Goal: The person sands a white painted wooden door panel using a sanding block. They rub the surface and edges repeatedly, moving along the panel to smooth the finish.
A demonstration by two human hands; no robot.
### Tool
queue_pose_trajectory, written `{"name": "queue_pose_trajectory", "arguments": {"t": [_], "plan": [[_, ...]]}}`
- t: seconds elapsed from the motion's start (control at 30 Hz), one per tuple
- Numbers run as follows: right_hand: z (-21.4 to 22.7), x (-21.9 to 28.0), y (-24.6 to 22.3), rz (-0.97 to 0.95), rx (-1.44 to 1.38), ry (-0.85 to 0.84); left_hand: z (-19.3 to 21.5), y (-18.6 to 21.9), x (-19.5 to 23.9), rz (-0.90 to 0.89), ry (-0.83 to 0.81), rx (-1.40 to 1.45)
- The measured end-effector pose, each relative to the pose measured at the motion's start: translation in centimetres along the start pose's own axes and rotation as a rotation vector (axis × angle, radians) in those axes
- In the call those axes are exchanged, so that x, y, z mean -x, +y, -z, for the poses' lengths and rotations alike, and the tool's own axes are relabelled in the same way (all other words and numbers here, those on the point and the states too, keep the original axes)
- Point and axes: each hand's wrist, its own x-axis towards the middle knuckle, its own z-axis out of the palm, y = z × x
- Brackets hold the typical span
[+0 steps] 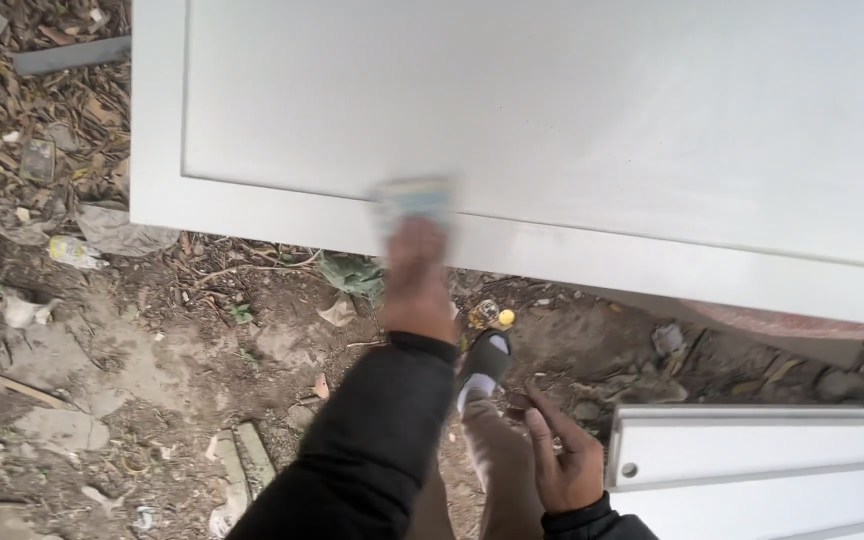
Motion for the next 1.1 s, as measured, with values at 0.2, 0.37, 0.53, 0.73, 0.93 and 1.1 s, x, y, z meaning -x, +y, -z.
{"name": "queue_pose_trajectory", "arguments": {"t": [0.2, 0.37, 0.53, 0.73, 0.93, 1.1], "plan": [[8.3, -2.3, 3.1, -0.227, 0.332, -0.368, 1.1, 19.3, 1.7, -0.179, -0.677, 0.452], [14.7, -2.2, -6.5, -0.319, -0.136, -0.24, 6.8, 19.7, -0.7, 0.497, -0.528, 0.982], [12.3, 0.0, -10.8, -0.214, -0.711, -0.148, 9.7, 17.6, 2.6, 1.041, -0.411, 1.815], [9.6, -2.8, -8.4, -0.08, -0.977, 0.056, 12.6, 18.7, 3.8, 1.043, -0.533, 1.75], [14.1, -3.3, -10.2, -0.114, -0.993, 0.238, 21.2, 24.0, 2.5, 0.89, -0.654, 1.635], [15.7, -7.2, -5.7, -0.087, -0.916, 0.308, 16.7, 21.5, 0.7, 0.707, -0.698, 1.54]]}}
